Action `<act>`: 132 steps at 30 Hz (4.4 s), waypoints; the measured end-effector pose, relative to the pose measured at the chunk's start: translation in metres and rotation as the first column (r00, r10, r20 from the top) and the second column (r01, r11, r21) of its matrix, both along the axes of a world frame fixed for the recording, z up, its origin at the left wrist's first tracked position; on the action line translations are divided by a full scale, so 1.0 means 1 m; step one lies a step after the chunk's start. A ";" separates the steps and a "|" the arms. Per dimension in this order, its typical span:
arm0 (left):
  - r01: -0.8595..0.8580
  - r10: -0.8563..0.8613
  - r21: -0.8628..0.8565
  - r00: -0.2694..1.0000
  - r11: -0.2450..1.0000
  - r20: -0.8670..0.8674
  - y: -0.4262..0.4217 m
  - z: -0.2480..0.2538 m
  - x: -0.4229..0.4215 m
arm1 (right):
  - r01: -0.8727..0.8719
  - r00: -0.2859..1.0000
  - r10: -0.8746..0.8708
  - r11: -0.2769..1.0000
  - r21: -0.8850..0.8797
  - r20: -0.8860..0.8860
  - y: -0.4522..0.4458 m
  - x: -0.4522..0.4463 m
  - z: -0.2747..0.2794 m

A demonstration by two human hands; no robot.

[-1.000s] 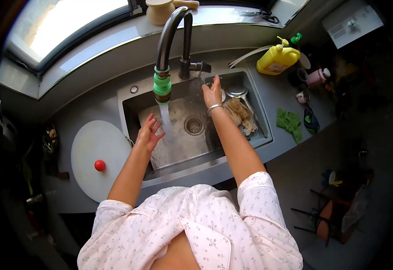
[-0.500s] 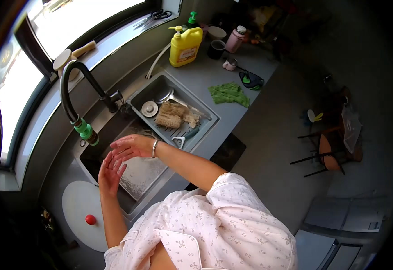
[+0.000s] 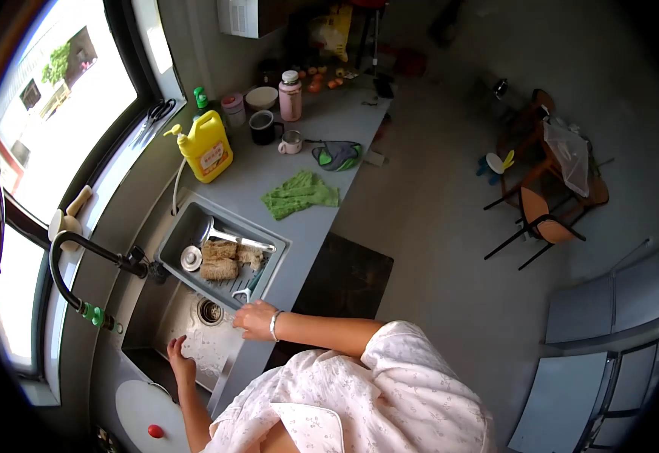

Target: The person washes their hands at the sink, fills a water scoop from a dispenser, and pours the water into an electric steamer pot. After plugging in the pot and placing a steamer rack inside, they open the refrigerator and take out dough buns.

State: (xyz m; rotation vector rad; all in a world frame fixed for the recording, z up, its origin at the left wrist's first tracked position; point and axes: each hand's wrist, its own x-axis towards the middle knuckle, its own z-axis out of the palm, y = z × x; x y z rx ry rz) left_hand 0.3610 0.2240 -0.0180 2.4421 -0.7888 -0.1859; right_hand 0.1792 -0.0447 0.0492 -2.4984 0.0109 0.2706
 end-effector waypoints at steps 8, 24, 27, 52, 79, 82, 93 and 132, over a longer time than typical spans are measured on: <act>0.034 -0.034 0.029 0.999 0.999 -0.018 -0.139 0.021 -0.082 | 0.581 0.805 -0.506 0.779 0.238 -0.308 -0.158 -0.246 -0.031; 0.275 -0.264 -0.082 0.956 0.958 0.130 -0.438 0.126 -0.137 | 0.917 0.397 -0.869 0.370 0.145 -0.295 -0.332 -0.437 -0.026; 0.143 -0.113 -0.097 0.958 0.985 0.262 -0.458 0.103 -0.104 | 0.859 0.459 -0.809 0.510 -0.051 -0.368 -0.374 -0.435 -0.042; -0.690 0.713 -0.193 0.646 0.698 0.271 -0.481 0.045 -0.075 | 0.766 0.341 -0.308 0.638 -0.072 0.888 -0.969 -0.118 0.209; -0.916 0.964 -0.370 0.222 0.156 -0.143 -0.560 0.035 -0.264 | -0.491 -0.185 -0.855 0.507 0.708 0.484 -1.210 0.055 0.440; -0.829 0.897 -0.549 0.321 0.110 -0.304 -0.584 0.071 -0.254 | -0.608 -0.005 -0.855 0.414 0.677 0.518 -1.135 0.002 0.468; -0.195 -0.296 -0.979 0.933 0.062 -0.205 -0.761 0.295 -0.320 | -0.839 0.543 0.288 0.236 0.491 0.789 -0.670 -0.091 0.296; 0.189 0.313 -0.979 0.928 0.076 0.204 -0.612 0.353 -0.386 | 0.532 0.220 0.897 0.220 0.818 -0.384 -0.423 -0.219 0.120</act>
